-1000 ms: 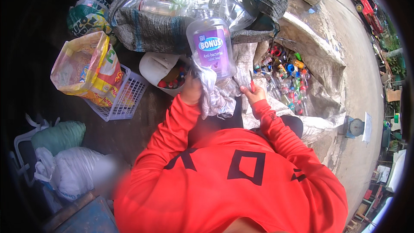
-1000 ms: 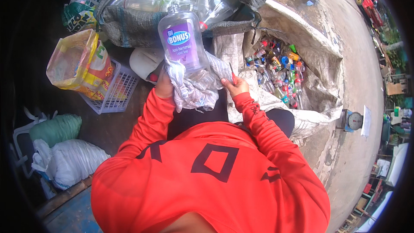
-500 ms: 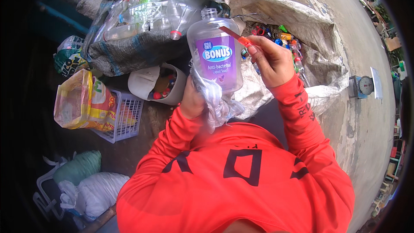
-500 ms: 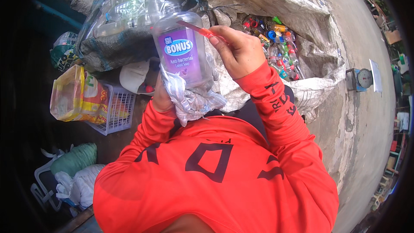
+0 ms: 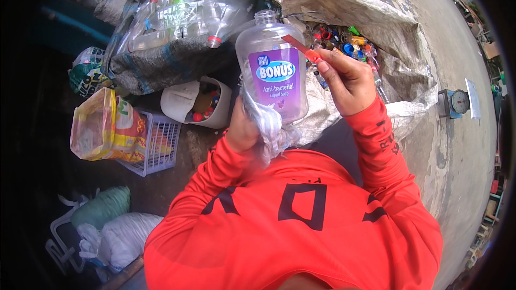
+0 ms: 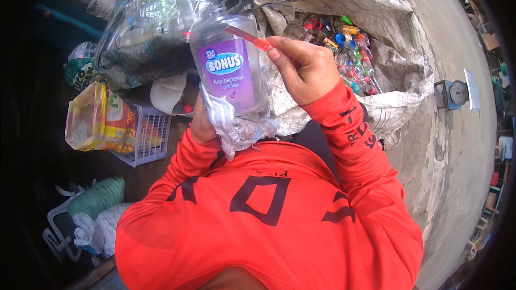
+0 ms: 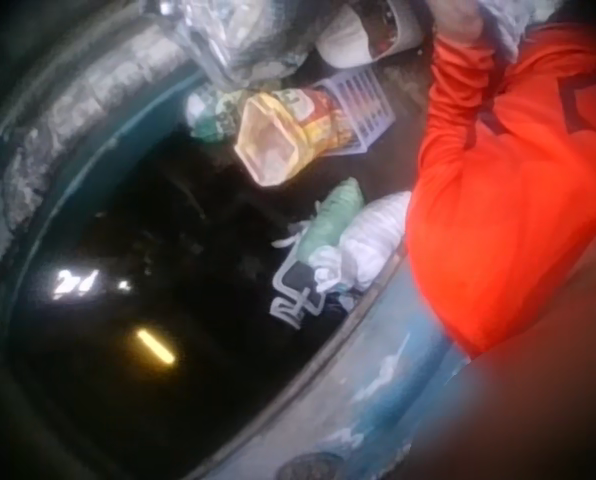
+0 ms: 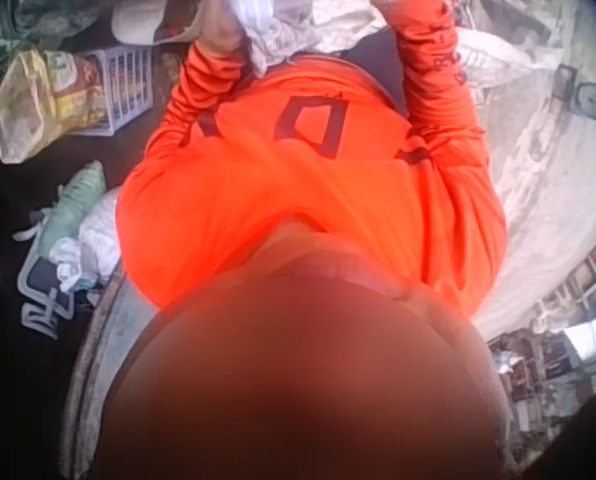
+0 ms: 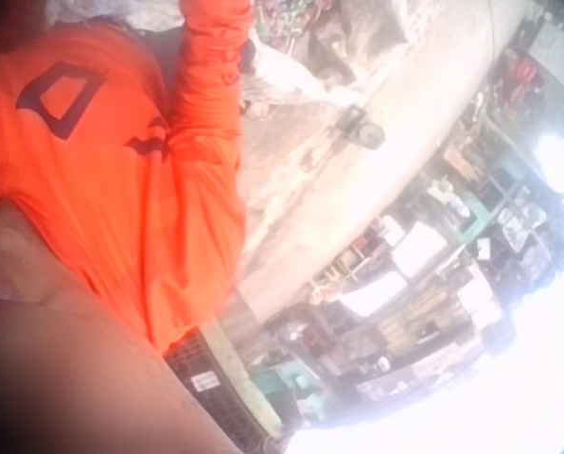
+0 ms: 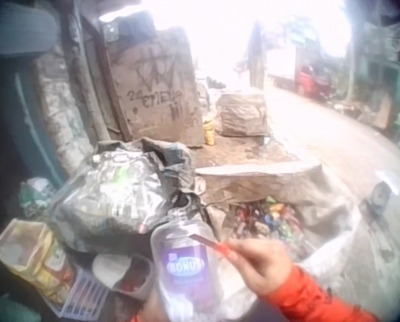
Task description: The person repeatedly picks up plastic bottles from a large sack, removes labels by hand, and places the bottles into a separate sack. The person handles various bottle types, including clear and colored plastic bottles, and discards labels into a nearby container.
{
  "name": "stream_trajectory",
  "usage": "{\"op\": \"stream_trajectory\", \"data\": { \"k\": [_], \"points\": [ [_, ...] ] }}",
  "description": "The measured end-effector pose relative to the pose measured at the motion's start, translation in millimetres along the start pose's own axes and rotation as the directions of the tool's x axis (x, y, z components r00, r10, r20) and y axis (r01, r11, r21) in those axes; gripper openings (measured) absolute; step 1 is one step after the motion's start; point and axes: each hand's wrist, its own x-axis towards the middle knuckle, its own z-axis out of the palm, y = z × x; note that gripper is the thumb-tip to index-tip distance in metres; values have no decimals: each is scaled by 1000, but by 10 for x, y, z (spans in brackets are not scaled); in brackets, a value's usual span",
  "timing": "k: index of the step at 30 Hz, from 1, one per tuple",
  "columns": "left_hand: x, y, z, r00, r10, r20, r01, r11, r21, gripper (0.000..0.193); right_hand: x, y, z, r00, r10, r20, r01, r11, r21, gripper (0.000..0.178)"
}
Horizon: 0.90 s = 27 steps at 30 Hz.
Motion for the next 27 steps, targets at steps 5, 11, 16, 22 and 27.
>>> {"op": "stream_trajectory", "data": {
  "k": [5, 11, 16, 22, 27],
  "points": [
    [-12, -13, 23, 1000, 14, -17, -14, 999, -49, 55, -54, 0, -17, 984, 162, 73, -166, 984, 64, 19],
    [-42, 28, 38, 998, -63, -10, 61, 991, -122, 55, -39, -13, -51, 986, 129, 110, -130, 991, 8, 19],
    [-90, -51, 117, 985, -3, -174, -21, 991, -135, 54, -71, -27, -27, 959, 207, 195, -228, 969, 93, 22],
    [-95, -92, 157, 980, 7, -197, -52, 973, -223, 55, -48, -20, 77, 995, 29, 91, -31, 999, 26, 22],
    [-114, -147, 167, 970, 55, -237, -88, 988, -129, 47, -79, 15, 64, 960, 199, 198, -224, 969, 108, 21]
  ]
}}
